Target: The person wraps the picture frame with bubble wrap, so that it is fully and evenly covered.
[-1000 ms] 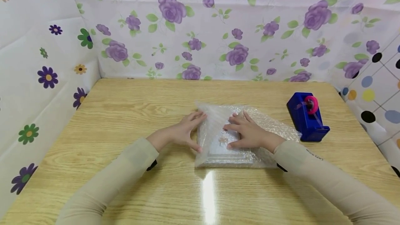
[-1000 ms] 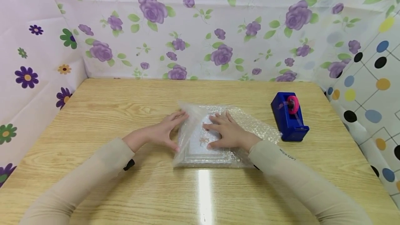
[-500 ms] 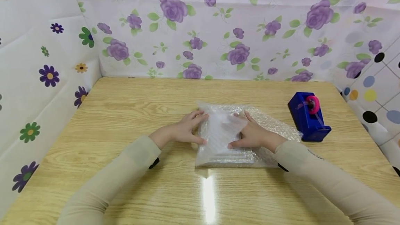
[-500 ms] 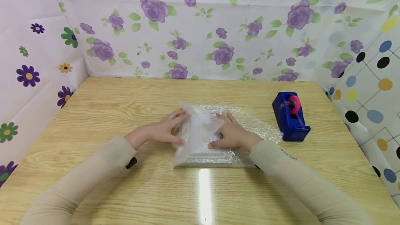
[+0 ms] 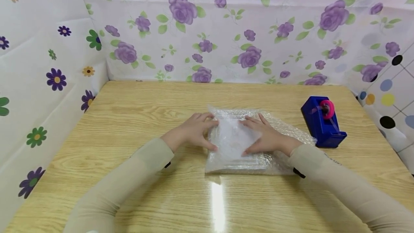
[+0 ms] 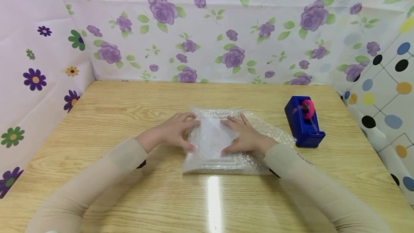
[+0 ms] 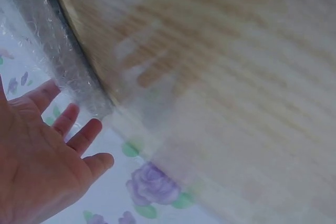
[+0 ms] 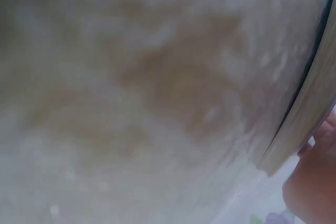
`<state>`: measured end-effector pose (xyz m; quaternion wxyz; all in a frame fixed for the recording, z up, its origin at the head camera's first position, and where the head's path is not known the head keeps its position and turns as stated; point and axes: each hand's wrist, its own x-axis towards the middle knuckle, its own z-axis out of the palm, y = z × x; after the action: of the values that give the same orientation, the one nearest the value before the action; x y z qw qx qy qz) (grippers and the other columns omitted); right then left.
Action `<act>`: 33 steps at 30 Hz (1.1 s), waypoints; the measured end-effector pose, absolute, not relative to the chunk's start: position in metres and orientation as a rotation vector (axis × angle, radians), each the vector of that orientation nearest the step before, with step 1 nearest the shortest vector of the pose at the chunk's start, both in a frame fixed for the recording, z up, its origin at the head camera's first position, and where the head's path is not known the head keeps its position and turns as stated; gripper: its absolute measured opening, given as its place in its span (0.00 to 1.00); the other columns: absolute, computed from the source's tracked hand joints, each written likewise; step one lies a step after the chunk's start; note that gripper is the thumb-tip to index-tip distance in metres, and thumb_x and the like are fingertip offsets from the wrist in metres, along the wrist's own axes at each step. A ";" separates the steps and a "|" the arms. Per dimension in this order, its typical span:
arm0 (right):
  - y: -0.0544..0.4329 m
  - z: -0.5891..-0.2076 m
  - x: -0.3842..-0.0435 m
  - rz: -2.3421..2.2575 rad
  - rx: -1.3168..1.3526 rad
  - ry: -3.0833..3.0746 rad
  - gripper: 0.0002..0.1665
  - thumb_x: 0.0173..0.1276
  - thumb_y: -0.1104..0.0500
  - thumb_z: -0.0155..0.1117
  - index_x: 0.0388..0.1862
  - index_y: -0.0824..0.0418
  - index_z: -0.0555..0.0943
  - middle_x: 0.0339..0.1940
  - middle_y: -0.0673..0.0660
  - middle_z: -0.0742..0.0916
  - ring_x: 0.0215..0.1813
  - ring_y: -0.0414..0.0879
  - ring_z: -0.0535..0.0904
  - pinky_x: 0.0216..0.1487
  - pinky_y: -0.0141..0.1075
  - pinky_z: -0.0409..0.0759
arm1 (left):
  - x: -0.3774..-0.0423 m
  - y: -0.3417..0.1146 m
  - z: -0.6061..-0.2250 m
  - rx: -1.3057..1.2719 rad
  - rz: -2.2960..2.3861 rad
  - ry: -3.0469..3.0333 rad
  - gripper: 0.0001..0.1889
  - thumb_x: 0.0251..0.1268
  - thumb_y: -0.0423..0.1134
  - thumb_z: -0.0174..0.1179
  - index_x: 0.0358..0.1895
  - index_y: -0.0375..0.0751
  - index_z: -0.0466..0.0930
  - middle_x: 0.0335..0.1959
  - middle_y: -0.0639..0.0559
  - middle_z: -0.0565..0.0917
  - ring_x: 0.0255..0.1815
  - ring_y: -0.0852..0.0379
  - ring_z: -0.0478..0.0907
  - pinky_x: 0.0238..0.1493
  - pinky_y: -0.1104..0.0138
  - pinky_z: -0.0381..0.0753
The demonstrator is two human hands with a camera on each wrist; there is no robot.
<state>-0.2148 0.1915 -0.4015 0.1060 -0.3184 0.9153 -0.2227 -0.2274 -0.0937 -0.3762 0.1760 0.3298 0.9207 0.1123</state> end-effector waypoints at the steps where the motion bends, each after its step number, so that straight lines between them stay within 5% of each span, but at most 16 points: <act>1: 0.194 -0.401 -0.217 -0.681 -0.940 2.660 0.64 0.41 0.37 0.77 0.73 0.61 0.60 0.73 0.64 0.65 0.77 0.59 0.50 0.73 0.59 0.28 | -0.228 -0.093 -0.376 0.940 0.290 2.612 0.52 0.46 0.70 0.63 0.74 0.51 0.55 0.76 0.48 0.50 0.75 0.44 0.48 0.76 0.51 0.46; 6: 0.204 -0.401 -0.227 -0.749 -1.050 2.522 0.70 0.38 0.35 0.78 0.74 0.64 0.56 0.74 0.66 0.62 0.76 0.65 0.45 0.72 0.63 0.28 | -0.227 -0.088 -0.371 0.950 0.171 2.618 0.52 0.46 0.71 0.62 0.74 0.50 0.56 0.76 0.47 0.52 0.75 0.45 0.48 0.76 0.49 0.37; 21: 0.209 -0.390 -0.222 -0.802 -1.035 2.513 0.74 0.29 0.34 0.80 0.74 0.60 0.56 0.74 0.67 0.61 0.76 0.68 0.40 0.70 0.66 0.30 | -0.224 -0.082 -0.361 0.947 0.053 2.657 0.52 0.44 0.71 0.63 0.72 0.48 0.60 0.74 0.45 0.56 0.75 0.47 0.49 0.76 0.49 0.32; 28: 0.212 -0.386 -0.213 -0.945 -0.970 2.570 0.62 0.43 0.45 0.80 0.71 0.68 0.60 0.70 0.69 0.67 0.71 0.67 0.58 0.67 0.65 0.57 | -0.225 -0.082 -0.361 0.946 0.067 2.654 0.52 0.44 0.71 0.63 0.72 0.48 0.61 0.74 0.46 0.55 0.76 0.47 0.47 0.76 0.50 0.33; 33: 0.210 -0.377 -0.202 -1.047 -0.874 2.572 0.46 0.54 0.53 0.75 0.67 0.71 0.66 0.60 0.67 0.77 0.58 0.60 0.72 0.53 0.51 0.75 | -0.224 -0.083 -0.364 0.968 0.111 2.662 0.52 0.43 0.70 0.64 0.71 0.46 0.62 0.74 0.44 0.54 0.76 0.46 0.46 0.76 0.50 0.35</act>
<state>-0.2016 0.2097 -0.3766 0.1152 -0.2982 0.8776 -0.3572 -0.2239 -0.0828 -0.3636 0.1529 0.3376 0.9280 0.0386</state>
